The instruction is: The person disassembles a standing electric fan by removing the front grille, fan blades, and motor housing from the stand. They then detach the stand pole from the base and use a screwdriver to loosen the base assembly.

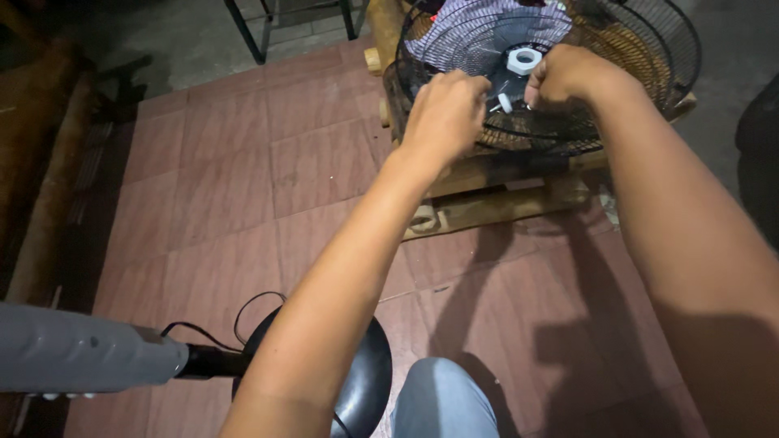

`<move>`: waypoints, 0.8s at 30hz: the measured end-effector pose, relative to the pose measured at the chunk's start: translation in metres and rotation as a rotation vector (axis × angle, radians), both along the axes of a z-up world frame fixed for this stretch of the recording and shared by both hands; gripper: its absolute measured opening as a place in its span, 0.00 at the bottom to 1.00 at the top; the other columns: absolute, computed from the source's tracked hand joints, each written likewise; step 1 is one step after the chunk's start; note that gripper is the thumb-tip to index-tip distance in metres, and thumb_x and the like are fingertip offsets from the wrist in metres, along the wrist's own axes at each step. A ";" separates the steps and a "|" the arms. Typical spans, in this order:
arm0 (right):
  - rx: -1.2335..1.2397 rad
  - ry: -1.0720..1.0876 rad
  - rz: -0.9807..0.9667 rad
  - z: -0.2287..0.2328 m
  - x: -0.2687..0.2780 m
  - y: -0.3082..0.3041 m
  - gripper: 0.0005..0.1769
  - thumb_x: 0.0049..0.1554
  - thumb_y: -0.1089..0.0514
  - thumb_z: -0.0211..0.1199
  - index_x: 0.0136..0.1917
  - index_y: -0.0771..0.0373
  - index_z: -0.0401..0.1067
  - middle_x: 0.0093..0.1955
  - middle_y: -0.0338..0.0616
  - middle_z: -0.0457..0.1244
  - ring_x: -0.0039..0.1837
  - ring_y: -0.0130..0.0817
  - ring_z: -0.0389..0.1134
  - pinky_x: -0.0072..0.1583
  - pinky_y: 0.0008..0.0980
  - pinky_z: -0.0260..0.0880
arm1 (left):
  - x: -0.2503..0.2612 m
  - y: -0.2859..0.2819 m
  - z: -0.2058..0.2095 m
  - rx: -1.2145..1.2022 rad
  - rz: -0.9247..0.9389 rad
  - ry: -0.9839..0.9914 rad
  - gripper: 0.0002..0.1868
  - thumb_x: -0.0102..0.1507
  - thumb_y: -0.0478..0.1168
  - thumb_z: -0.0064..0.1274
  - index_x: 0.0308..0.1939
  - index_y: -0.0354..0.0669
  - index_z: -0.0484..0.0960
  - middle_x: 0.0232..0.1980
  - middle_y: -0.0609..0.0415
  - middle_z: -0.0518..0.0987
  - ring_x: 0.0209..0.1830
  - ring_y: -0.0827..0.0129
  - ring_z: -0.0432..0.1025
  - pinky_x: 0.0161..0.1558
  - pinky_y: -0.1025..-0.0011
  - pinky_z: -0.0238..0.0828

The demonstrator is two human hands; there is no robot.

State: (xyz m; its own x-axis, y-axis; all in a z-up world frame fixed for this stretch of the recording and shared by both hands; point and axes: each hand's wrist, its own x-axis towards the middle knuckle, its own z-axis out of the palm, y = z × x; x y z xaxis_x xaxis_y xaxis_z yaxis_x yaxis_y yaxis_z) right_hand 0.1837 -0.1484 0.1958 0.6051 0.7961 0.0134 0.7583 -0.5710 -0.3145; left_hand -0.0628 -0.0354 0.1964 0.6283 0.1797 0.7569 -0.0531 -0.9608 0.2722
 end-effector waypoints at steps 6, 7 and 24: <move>-0.059 0.091 -0.028 -0.017 0.017 0.009 0.09 0.48 0.61 0.74 0.45 0.60 0.82 0.40 0.43 0.72 0.42 0.33 0.70 0.47 0.38 0.72 | 0.008 -0.011 -0.001 -0.011 -0.039 0.032 0.08 0.61 0.39 0.54 0.38 0.41 0.87 0.38 0.40 0.83 0.42 0.44 0.77 0.48 0.51 0.73; -0.056 0.111 -0.030 -0.020 0.018 0.008 0.09 0.48 0.62 0.73 0.45 0.60 0.82 0.41 0.43 0.72 0.42 0.34 0.70 0.47 0.38 0.73 | 0.010 -0.015 -0.001 -0.010 -0.040 0.059 0.08 0.63 0.40 0.54 0.36 0.41 0.86 0.38 0.39 0.83 0.42 0.43 0.78 0.48 0.50 0.73; 0.219 -0.147 -0.066 0.021 -0.074 -0.028 0.07 0.53 0.59 0.71 0.48 0.56 0.83 0.48 0.52 0.72 0.52 0.48 0.73 0.58 0.44 0.70 | -0.002 -0.028 0.001 0.004 -0.075 0.068 0.09 0.64 0.40 0.52 0.37 0.39 0.84 0.38 0.40 0.82 0.43 0.44 0.76 0.48 0.49 0.71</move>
